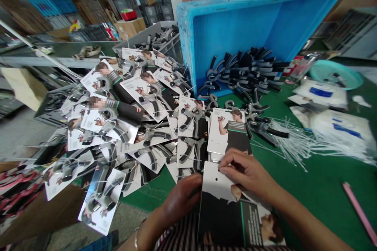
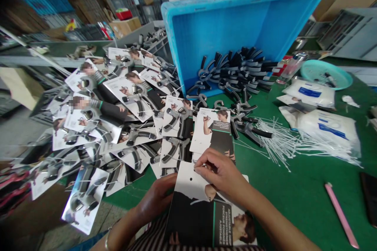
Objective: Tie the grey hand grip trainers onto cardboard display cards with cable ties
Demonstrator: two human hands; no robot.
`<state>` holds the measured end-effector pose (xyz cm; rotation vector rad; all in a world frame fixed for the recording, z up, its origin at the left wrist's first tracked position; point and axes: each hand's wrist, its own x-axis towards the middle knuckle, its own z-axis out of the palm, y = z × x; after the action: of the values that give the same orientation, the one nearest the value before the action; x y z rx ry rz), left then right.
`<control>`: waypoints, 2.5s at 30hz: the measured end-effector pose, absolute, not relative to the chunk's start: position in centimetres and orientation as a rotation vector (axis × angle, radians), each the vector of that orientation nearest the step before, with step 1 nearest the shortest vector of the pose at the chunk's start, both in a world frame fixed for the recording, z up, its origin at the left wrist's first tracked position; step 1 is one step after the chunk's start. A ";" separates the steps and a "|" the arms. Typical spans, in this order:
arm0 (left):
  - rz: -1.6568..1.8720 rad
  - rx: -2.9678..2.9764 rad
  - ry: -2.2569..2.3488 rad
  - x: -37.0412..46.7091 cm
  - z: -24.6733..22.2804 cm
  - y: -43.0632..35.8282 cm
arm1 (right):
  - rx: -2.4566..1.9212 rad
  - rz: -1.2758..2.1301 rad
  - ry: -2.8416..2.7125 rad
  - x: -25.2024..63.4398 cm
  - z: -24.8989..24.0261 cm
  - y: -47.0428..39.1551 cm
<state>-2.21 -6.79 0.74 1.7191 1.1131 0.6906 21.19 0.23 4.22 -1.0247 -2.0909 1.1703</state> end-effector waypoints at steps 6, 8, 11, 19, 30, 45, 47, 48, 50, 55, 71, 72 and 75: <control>0.796 1.830 1.090 -1.4 -0.9 -6.8 | -1.060 1.114 -2.063 21.5 4.5 0.2; 0.734 1.788 1.110 -1.5 -0.5 -7.0 | -1.079 1.111 -2.058 21.5 4.4 0.2; 0.696 1.786 1.244 -1.8 -0.4 -7.3 | -1.102 1.120 -2.064 21.2 4.2 0.4; 0.997 1.606 1.294 0.4 -1.2 -5.2 | -1.110 1.133 -2.057 20.8 4.0 1.8; 1.128 1.350 1.095 1.2 1.0 -1.6 | -1.090 1.334 -1.946 20.8 6.9 4.8; 1.015 1.399 1.013 0.5 0.2 -3.4 | -1.151 1.712 -1.723 21.8 5.5 2.1; 1.020 1.409 0.998 0.2 0.2 -3.6 | -1.122 1.726 -1.735 21.7 5.4 2.0; 1.020 1.414 0.989 0.2 0.2 -3.7 | -1.116 1.722 -1.749 21.6 5.4 2.0; 1.027 1.420 0.947 0.2 0.2 -4.0 | -1.112 1.707 -1.788 21.5 5.5 1.8; 1.038 1.323 0.912 0.6 0.2 -4.4 | -1.107 1.632 -1.888 21.3 5.6 1.2; 1.068 1.393 0.894 0.2 0.5 -4.8 | -1.155 1.461 -1.988 21.1 6.2 0.5; 1.065 1.384 0.914 0.1 0.4 -4.9 | -1.160 1.442 -1.995 21.2 6.1 0.5; 1.078 1.390 0.971 0.0 0.2 -5.0 | -1.157 1.403 -2.023 21.4 5.7 0.5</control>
<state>-0.04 -4.97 0.17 1.3902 0.9708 1.0778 21.38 0.53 5.75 -1.1568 -2.0230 1.4033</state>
